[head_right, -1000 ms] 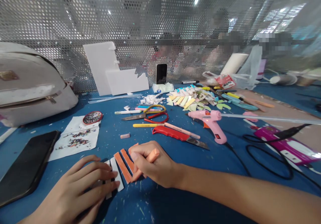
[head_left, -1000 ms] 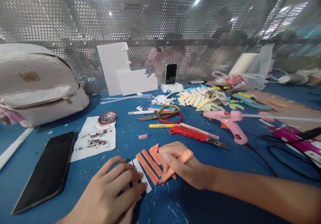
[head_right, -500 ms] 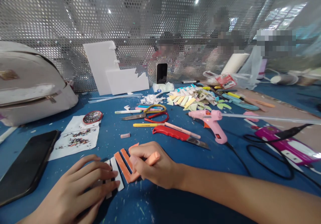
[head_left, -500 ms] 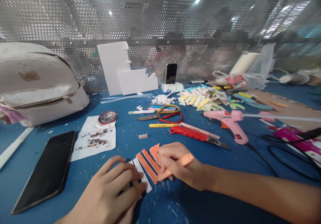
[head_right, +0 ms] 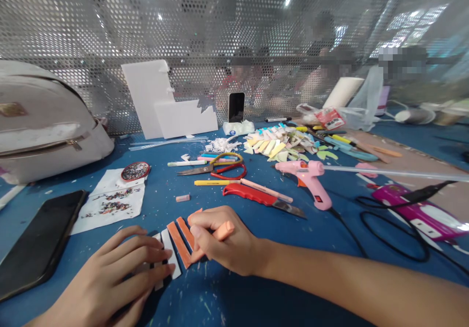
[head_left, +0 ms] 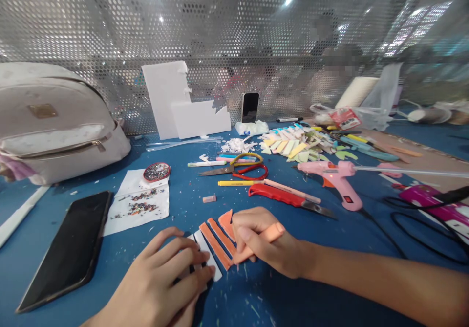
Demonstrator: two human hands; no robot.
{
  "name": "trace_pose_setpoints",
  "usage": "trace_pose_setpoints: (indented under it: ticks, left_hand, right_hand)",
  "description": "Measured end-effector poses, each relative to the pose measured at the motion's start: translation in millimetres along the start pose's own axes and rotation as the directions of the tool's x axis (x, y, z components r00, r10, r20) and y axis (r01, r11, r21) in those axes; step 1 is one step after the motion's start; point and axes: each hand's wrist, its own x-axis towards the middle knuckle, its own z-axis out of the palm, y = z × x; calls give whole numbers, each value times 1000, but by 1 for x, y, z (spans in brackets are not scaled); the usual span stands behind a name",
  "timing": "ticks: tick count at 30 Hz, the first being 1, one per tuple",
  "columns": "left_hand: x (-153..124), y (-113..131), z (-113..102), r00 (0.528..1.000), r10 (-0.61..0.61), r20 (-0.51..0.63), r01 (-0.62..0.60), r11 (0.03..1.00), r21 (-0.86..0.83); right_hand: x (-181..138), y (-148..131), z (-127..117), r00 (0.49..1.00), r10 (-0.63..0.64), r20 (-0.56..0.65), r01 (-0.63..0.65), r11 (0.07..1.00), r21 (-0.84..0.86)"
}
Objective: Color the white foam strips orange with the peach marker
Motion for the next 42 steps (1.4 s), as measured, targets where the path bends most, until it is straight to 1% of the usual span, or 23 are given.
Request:
trace_pose_setpoints:
  ticks: [5,8,9,13,17,21,25,27,29,31,33,37,42]
  left_hand:
    - [0,-1,0,1000,9,25,-9,1000,-4]
    - [-1,-2,0,999,21,28,-21,1000,-4]
    - [-2,-2,1,999,22,31,-22,1000,-4]
    - [-4,-3,2,999,8,43,-7,1000,-11]
    - [-3,-3,1,999,14,39,-13,1000,-20]
    - [-3,-2,1,999,19,36,-18,1000,-8]
    - [-4,-2,1,999,10,36,-10,1000,-1]
    - [-3,-2,1,1000,9,30,-9,1000,-2]
    - [-2,-2,1,1000,12,25,-12,1000,-8]
    - [-2,-2,1,1000,13,24,-12,1000,-10]
    - [-2,-2,1,1000,11,24,-11,1000,-10]
    - [-3,-2,1,1000,14,26,-14,1000,-8]
    - [-3,-3,1,1000,13,24,-12,1000,-9]
  right_hand:
    - [-1,0,1,1000,29,0,-29,999,17]
    - [0,0,2,993,97,-73,-100,994,-41]
    - [0,0,2,991,109,-80,-113,992,-55]
    - [1,1,1,996,85,-33,-86,996,-20]
    - [1,0,0,988,130,-89,-135,989,-55]
    - [2,-1,1,991,127,-38,-128,992,-15]
    - [2,-2,1,987,118,-111,-126,989,-75]
    - [1,-3,1,987,123,-101,-130,989,-72]
    - [1,-3,1,985,156,-74,-158,987,-18]
    - [1,-3,2,980,180,-81,-179,984,16]
    - [1,-3,2,980,177,-95,-177,984,14]
    - [2,-3,3,981,182,-65,-179,983,46]
    - [3,-1,2,973,210,-95,-211,978,0]
